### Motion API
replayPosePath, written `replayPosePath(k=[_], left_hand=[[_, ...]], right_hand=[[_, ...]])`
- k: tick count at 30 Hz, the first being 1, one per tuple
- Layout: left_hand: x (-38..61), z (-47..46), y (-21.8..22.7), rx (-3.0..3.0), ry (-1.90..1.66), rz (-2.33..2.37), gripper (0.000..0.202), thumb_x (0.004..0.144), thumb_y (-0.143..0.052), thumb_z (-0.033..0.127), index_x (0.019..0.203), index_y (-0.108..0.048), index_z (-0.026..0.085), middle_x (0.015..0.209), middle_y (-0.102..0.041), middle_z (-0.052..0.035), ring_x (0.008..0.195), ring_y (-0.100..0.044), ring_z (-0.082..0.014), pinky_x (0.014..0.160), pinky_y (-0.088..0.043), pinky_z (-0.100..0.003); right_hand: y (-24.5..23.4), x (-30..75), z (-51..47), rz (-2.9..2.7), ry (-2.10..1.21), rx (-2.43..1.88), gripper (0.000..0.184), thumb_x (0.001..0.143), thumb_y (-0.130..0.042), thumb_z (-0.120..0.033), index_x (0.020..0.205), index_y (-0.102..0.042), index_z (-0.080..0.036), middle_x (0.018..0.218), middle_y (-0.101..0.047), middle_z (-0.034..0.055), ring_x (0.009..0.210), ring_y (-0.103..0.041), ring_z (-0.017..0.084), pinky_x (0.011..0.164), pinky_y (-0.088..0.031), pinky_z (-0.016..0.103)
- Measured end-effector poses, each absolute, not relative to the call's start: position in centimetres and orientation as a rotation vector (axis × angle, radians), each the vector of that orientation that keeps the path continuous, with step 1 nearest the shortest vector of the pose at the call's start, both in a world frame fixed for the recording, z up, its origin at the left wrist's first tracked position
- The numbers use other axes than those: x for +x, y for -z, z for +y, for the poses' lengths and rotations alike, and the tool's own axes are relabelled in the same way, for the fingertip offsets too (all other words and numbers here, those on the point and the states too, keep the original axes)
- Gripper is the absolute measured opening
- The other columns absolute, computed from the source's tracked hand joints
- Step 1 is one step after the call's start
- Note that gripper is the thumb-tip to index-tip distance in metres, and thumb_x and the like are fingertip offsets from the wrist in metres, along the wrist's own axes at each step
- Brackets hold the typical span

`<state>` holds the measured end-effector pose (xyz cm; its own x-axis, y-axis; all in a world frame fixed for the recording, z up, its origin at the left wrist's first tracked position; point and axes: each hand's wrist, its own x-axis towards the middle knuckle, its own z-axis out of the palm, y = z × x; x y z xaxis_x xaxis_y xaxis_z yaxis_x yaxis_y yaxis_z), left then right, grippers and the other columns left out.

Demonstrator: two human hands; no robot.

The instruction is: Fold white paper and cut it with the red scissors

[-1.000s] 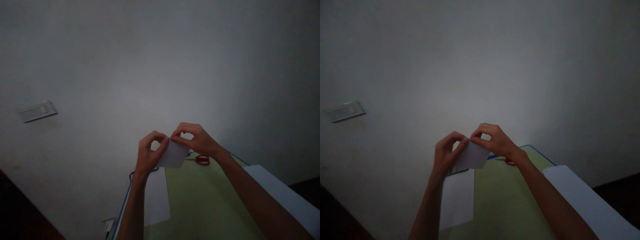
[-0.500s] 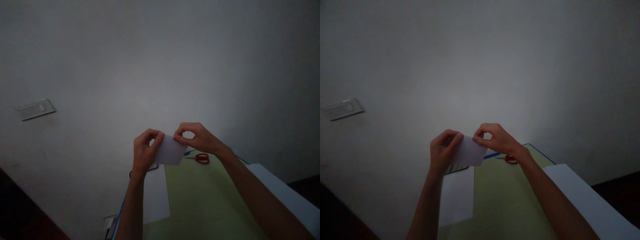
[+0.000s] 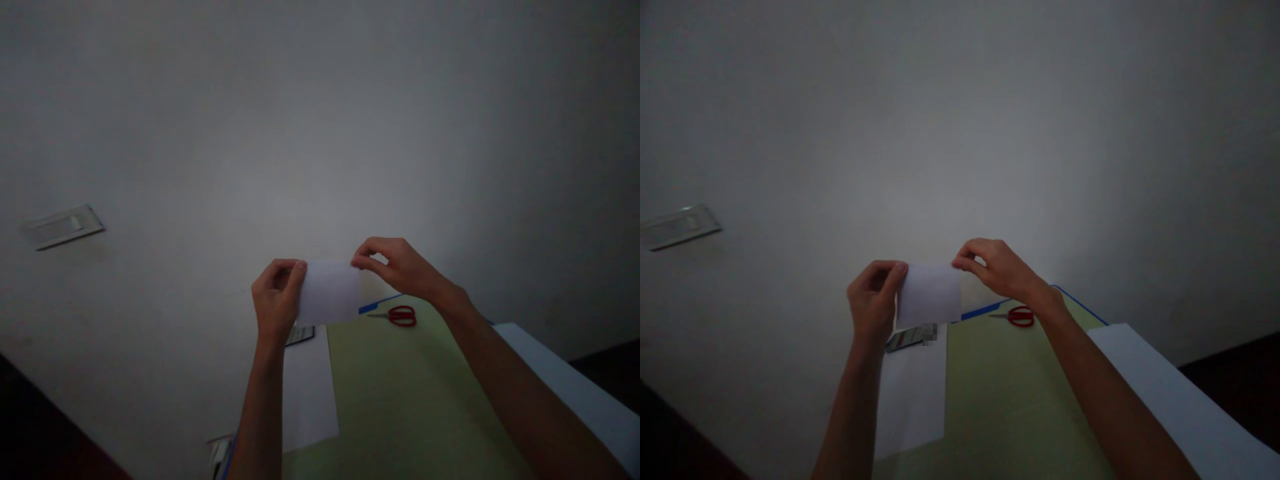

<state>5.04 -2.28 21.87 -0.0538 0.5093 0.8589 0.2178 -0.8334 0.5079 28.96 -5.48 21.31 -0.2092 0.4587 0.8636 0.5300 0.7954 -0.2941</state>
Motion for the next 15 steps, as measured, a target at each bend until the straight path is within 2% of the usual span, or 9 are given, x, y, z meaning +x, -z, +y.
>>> replayPosePath(k=[4, 9, 13, 15], left_hand=[[6.0, -2.7, -21.8, 1.923, -2.095, 0.814, 0.019, 0.083, -0.075, 0.035, 0.078, -0.071, 0.017, 0.067, -0.066, 0.0016, 0.061, -0.060, -0.0114, 0.055, -0.045, -0.020], [7.1, -3.5, -21.9, 1.839, -2.217, 0.820, 0.022, 0.087, -0.072, 0.037, 0.082, -0.069, 0.016, 0.069, -0.065, 0.0019, 0.057, -0.058, -0.0093, 0.050, -0.041, -0.018], [7.6, -4.3, -22.0, 1.865, -2.191, 0.827, 0.021, 0.089, -0.069, 0.036, 0.083, -0.066, 0.017, 0.072, -0.063, 0.0020, 0.053, -0.054, -0.0075, 0.046, -0.036, -0.017], [7.7, -4.4, -22.1, 1.893, -2.155, 0.853, 0.021, 0.092, -0.065, 0.037, 0.084, -0.064, 0.017, 0.076, -0.063, 0.0013, 0.056, -0.056, -0.0085, 0.048, -0.038, -0.018]], right_hand=[[-21.4, 28.0, -5.2, -1.707, 0.102, -0.705, 0.021, 0.100, -0.060, -0.032, 0.085, -0.068, -0.019, 0.082, -0.069, 0.0024, 0.078, -0.062, 0.016, 0.074, -0.045, 0.031], [-20.9, 25.5, -4.4, -1.424, -0.303, -0.602, 0.023, 0.093, -0.067, -0.042, 0.095, -0.069, -0.020, 0.087, -0.070, 0.0032, 0.079, -0.064, 0.017, 0.070, -0.048, 0.029], [-20.3, 23.8, -4.1, -1.273, -0.284, -0.611, 0.030, 0.095, -0.063, -0.043, 0.076, -0.062, -0.020, 0.071, -0.058, -0.0013, 0.067, -0.055, 0.014, 0.061, -0.041, 0.028], [-19.9, 23.4, -4.1, -1.232, -0.182, -0.665, 0.033, 0.098, -0.058, -0.043, 0.074, -0.058, -0.021, 0.066, -0.052, -0.0032, 0.063, -0.050, 0.013, 0.058, -0.037, 0.028]])
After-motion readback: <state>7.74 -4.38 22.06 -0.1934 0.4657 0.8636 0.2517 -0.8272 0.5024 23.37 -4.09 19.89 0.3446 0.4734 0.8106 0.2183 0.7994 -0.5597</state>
